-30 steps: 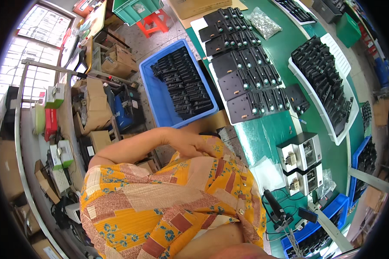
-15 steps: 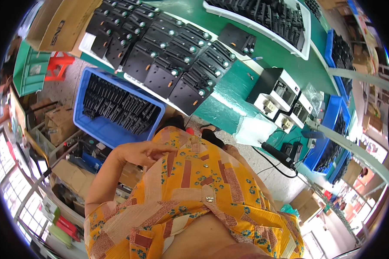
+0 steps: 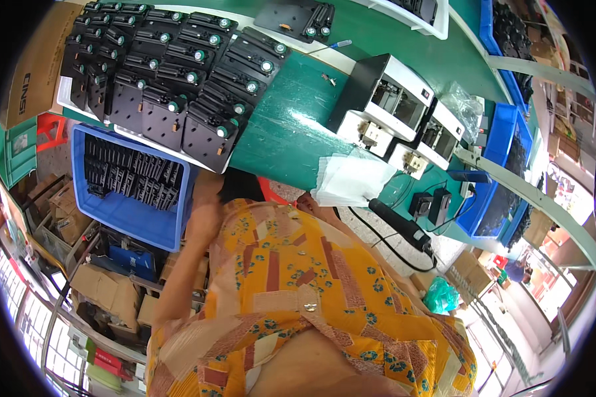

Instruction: Assembling and organizing electronic component housings at a factory workbench.

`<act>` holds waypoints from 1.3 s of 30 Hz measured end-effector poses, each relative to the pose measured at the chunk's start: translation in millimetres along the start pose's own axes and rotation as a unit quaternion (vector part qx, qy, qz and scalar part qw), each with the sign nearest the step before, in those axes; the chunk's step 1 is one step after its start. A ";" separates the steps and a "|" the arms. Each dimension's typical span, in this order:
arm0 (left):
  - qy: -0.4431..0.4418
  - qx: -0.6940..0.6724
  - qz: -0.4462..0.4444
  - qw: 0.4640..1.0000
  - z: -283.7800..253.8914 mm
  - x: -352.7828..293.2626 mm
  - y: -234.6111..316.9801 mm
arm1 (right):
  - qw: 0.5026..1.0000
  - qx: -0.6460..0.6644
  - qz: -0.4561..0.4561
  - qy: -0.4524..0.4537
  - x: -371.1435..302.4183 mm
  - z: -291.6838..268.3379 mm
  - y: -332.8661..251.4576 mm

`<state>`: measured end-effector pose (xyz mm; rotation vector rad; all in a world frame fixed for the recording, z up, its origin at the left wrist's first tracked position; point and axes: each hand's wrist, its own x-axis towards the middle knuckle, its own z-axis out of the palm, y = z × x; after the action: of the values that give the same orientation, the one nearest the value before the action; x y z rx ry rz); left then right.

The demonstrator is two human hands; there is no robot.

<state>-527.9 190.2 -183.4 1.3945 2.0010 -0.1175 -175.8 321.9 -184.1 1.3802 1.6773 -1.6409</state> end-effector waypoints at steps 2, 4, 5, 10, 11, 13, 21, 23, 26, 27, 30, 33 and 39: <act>0.022 -0.008 0.023 0.999 16.5 32.9 64.5 | 1.000 0.014 -0.002 0.025 -4.9 11.6 12.0; -0.060 0.025 0.048 0.997 29.9 68.8 112.9 | 0.998 0.027 -0.002 0.050 -16.1 25.7 16.9; -0.027 0.042 0.135 0.990 75.3 85.0 109.6 | 0.998 0.029 -0.007 0.059 -18.2 30.1 17.5; -0.029 0.032 0.261 0.964 165.7 173.6 146.5 | 0.986 0.032 -0.004 0.167 -11.8 23.9 51.1; -0.035 0.026 0.268 0.963 176.7 195.0 154.1 | 0.981 0.028 -0.009 0.190 -7.5 17.6 48.4; -0.045 0.006 0.294 0.955 190.2 237.2 185.1 | 0.971 -0.037 -0.053 0.229 -17.4 22.2 79.5; -0.090 -0.029 0.362 0.928 214.6 368.6 279.6 | 0.961 -0.084 0.159 0.211 -49.5 55.1 170.1; -0.114 -0.033 0.366 0.923 221.1 376.1 292.0 | 0.957 -0.093 0.181 0.209 -47.9 53.1 171.1; -0.155 -0.031 0.357 0.920 221.7 377.4 293.8 | 0.955 -0.100 0.204 0.193 -46.6 57.1 167.1; -0.167 -0.026 0.348 0.922 217.6 377.5 287.5 | 0.956 -0.102 0.205 0.185 -43.8 58.7 164.9; -0.195 -0.004 0.307 0.931 186.0 376.7 253.3 | 0.964 -0.106 0.188 0.158 -30.5 63.8 152.2; -0.218 0.020 0.250 0.943 143.0 362.1 204.4 | 0.950 -0.133 0.237 0.152 -22.9 68.1 166.5; -0.267 0.039 0.176 0.947 103.1 317.1 155.6 | 0.907 -0.195 0.176 0.331 -0.8 55.5 201.7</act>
<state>-405.2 462.6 -398.3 1.5464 1.2988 -0.3734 -23.8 233.1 -297.2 1.9962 1.8057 -0.6089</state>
